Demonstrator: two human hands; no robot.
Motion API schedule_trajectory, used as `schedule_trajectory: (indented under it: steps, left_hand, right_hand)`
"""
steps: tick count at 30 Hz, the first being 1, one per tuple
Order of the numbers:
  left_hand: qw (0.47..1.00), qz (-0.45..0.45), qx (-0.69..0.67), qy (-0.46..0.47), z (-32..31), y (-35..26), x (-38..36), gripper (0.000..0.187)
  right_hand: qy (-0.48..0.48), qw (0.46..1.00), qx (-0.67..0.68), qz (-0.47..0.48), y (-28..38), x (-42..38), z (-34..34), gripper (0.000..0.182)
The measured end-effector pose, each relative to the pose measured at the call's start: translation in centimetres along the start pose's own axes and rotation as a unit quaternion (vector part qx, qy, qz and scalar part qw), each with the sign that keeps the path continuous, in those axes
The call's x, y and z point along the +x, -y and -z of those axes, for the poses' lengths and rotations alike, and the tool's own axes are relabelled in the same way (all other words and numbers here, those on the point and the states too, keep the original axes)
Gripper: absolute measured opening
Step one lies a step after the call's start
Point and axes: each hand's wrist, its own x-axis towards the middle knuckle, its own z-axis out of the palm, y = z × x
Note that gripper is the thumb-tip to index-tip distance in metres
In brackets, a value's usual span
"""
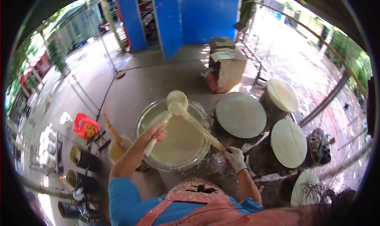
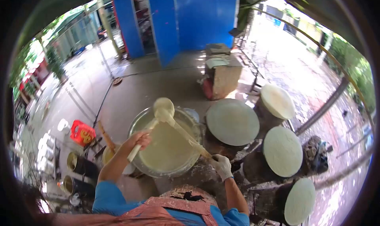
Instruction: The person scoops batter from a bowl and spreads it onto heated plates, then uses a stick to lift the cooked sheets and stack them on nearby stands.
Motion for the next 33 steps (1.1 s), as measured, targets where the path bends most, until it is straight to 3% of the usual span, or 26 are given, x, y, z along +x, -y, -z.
schedule_trajectory:
  steps: [1,3,5,6,7,9,11,13,15,17,18,19,20,22,24,25,27,28,29,30,31,32,33]
  left_hand:
    - [1.000,0.013,0.010,0.011,-0.5,0.6,0.5,0.042]
    - [0.960,-0.152,0.236,-0.007,-1.8,3.2,2.9,0.044]
    - [0.967,-0.132,0.211,0.055,-1.3,5.6,7.9,0.046]
    - [0.982,0.013,0.042,0.183,1.4,6.1,11.4,0.041]
    - [0.937,0.169,-0.126,0.278,2.5,6.8,15.3,0.036]
    - [0.942,0.108,-0.305,0.088,-6.4,8.9,12.2,0.023]
    - [0.924,0.157,-0.333,0.100,-6.9,11.1,16.2,0.020]
    - [0.903,0.182,-0.376,0.104,-8.0,12.6,18.8,0.017]
    - [0.905,0.143,-0.361,0.174,-11.5,13.7,20.4,0.023]
    - [0.902,0.226,-0.295,0.219,-13.6,12.1,23.4,0.027]
    - [0.955,0.159,-0.128,0.215,-15.3,10.9,24.7,0.029]
    - [0.975,0.086,0.048,0.199,-16.7,9.9,26.1,0.032]
    - [0.983,0.121,-0.013,0.138,-17.1,8.9,29.2,0.014]
    - [0.971,-0.037,0.234,0.018,-21.2,8.1,32.8,0.031]
    - [0.936,-0.133,0.317,-0.076,-22.8,8.7,37.6,0.053]
    - [0.936,-0.141,0.316,-0.068,-22.7,8.6,40.1,0.053]
    - [0.864,-0.183,0.451,-0.127,-21.3,9.1,45.4,0.064]
    - [0.866,-0.184,0.448,-0.123,-19.0,9.8,48.3,0.064]
    - [0.696,-0.392,0.574,-0.182,-16.1,9.8,51.0,0.058]
    - [0.461,-0.562,0.647,-0.230,-14.8,9.0,52.5,0.052]
    - [0.462,-0.563,0.644,-0.235,-15.1,8.2,51.4,0.052]
    - [0.480,-0.494,0.687,-0.232,-14.9,8.0,49.8,0.046]
    - [0.495,-0.422,0.726,-0.225,-15.1,7.6,48.0,0.042]
  right_hand:
    - [-0.016,1.000,0.000,-0.011,-0.4,-0.1,0.9,0.030]
    - [0.007,0.991,0.137,0.000,-1.0,0.0,1.9,0.030]
    - [0.003,0.988,0.154,0.034,-3.7,0.3,2.2,0.030]
    - [0.039,0.991,0.130,-0.005,-5.6,0.2,2.8,0.031]
    - [0.015,0.995,0.097,-0.008,-8.1,-0.4,2.8,0.032]
    - [-0.014,0.999,-0.011,0.033,-13.0,-2.9,4.3,0.033]
    - [-0.039,0.986,-0.161,-0.033,-17.0,-6.8,6.4,0.034]
    - [-0.102,0.976,-0.182,-0.071,-18.2,-10.9,9.8,0.036]
    - [-0.173,0.962,-0.185,-0.104,-20.4,-13.1,12.3,0.038]
    - [-0.202,0.923,-0.209,-0.251,-21.3,-12.3,14.8,0.039]
    - [-0.238,0.924,-0.177,-0.243,-21.3,-11.6,15.9,0.041]
    - [-0.274,0.923,-0.142,-0.232,-20.9,-10.6,16.7,0.043]
    - [-0.311,0.927,-0.108,-0.179,-20.6,-9.0,17.0,0.047]
    - [-0.308,0.936,-0.139,-0.095,-17.6,-5.0,16.9,0.042]
    - [-0.251,0.939,-0.221,-0.074,-15.4,-0.1,15.9,0.039]
    - [-0.209,0.945,-0.240,-0.079,-14.1,2.0,15.5,0.041]
    - [-0.195,0.933,-0.280,-0.111,-17.5,6.9,13.4,0.041]
    - [-0.197,0.932,-0.284,-0.111,-17.9,6.7,13.6,0.041]
    - [-0.215,0.958,-0.150,-0.118,-18.4,6.6,14.5,0.039]
    - [-0.226,0.967,-0.011,-0.121,-19.2,6.5,15.3,0.038]
    - [-0.243,0.966,0.079,-0.049,-20.0,6.5,15.9,0.035]
    - [-0.252,0.925,0.280,-0.054,-20.5,6.9,15.4,0.033]
    - [-0.252,0.844,0.469,-0.060,-17.2,6.7,14.9,0.030]
